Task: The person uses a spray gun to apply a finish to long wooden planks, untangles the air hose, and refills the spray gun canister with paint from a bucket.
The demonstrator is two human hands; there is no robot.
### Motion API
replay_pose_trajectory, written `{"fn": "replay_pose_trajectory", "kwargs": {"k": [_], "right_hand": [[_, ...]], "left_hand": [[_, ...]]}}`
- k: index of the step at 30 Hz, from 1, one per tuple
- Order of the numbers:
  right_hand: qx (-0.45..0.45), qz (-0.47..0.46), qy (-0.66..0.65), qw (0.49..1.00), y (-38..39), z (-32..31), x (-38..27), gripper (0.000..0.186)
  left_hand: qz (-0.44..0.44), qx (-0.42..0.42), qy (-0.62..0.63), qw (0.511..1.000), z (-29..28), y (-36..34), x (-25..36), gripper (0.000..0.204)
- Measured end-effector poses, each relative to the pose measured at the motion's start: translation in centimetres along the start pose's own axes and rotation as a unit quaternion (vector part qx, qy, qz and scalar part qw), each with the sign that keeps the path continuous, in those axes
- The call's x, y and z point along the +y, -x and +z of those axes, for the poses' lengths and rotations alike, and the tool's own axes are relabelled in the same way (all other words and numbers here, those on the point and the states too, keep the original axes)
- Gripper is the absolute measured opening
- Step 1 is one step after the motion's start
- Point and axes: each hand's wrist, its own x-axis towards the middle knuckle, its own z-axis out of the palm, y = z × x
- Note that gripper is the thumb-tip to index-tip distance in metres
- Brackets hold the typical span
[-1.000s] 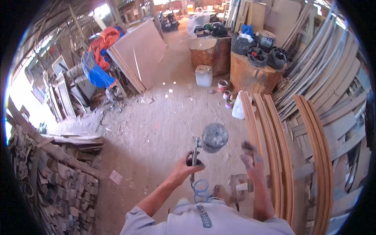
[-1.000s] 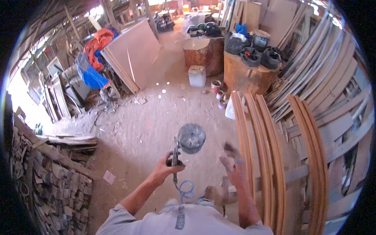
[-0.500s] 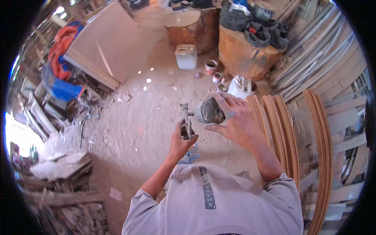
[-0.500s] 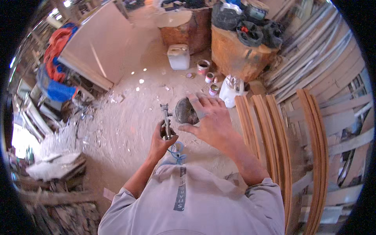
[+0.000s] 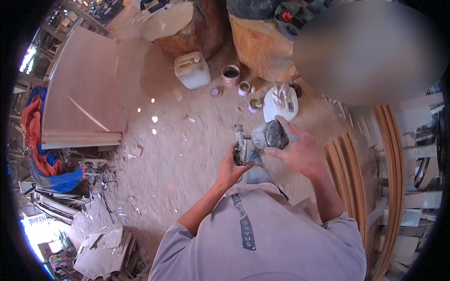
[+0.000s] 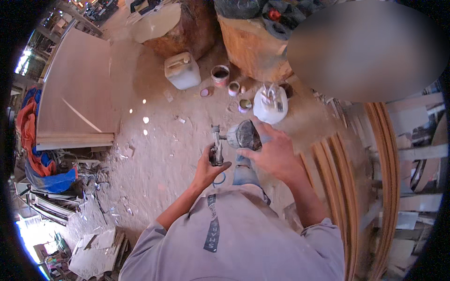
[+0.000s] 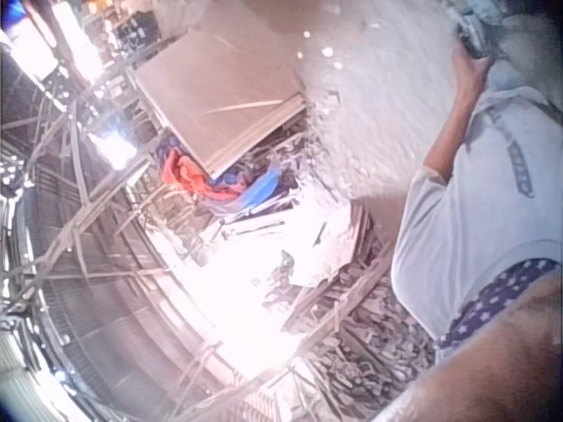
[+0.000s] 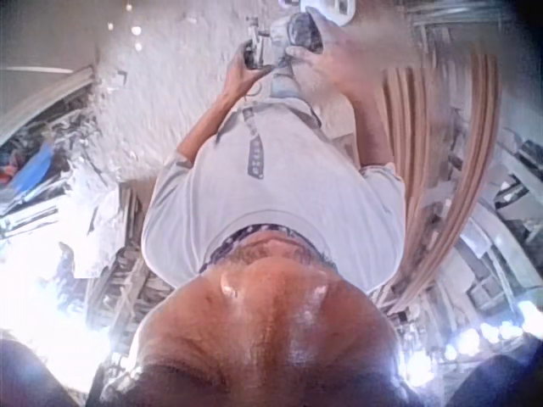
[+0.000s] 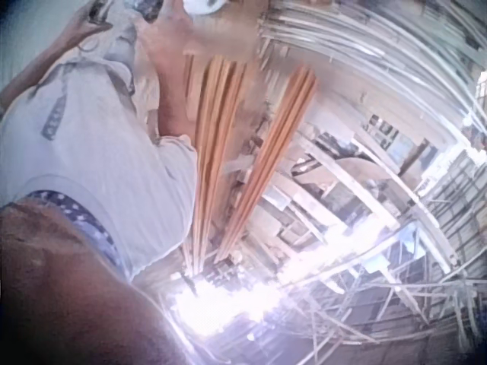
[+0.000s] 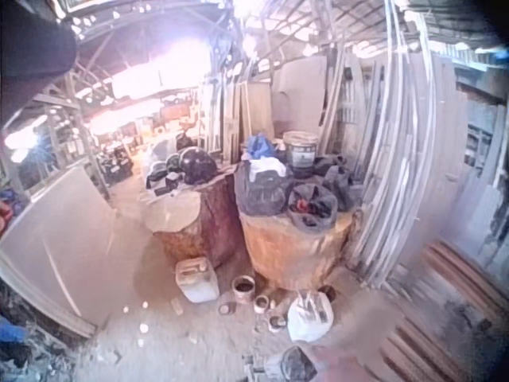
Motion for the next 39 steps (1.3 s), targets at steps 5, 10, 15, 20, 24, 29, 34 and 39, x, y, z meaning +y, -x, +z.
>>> {"fn": "replay_pose_trajectory", "kwargs": {"k": [5,10,15,20,24,29,34,39], "right_hand": [[-0.015,-0.045,-0.032,0.998,-11.3,-2.0,2.2,0.083],[-0.079,-0.02,-0.186,0.979,-20.0,-4.4,4.7,0.077],[-0.01,0.003,-0.408,0.913,-18.5,-0.9,12.6,0.057],[-0.056,0.178,-0.711,0.678,-10.4,10.6,11.7,0.053],[0.021,0.318,-0.818,0.479,-17.2,17.0,3.8,0.048],[-0.002,0.395,-0.83,0.394,-16.7,21.7,5.8,0.057],[-0.048,0.423,-0.817,0.388,-15.4,23.8,10.3,0.056],[-0.114,0.444,-0.816,0.354,-14.4,28.7,15.1,0.057]], "left_hand": [[-0.056,0.001,0.015,0.998,-0.5,-8.9,2.7,0.072],[-0.084,-0.034,0.037,0.995,-2.0,-17.1,1.9,0.073],[-0.111,-0.06,0.147,0.981,-2.8,-22.7,1.4,0.056],[-0.094,-0.077,0.126,0.985,0.1,-19.2,1.9,0.053],[-0.131,-0.238,0.152,0.95,-5.3,-29.5,-2.9,0.058],[-0.219,-0.25,0.182,0.925,-3.6,-26.9,-11.6,0.065],[-0.285,-0.23,0.197,0.91,0.4,-24.8,-14.6,0.066],[-0.345,-0.212,0.151,0.902,3.9,-23.3,-18.1,0.06]]}}
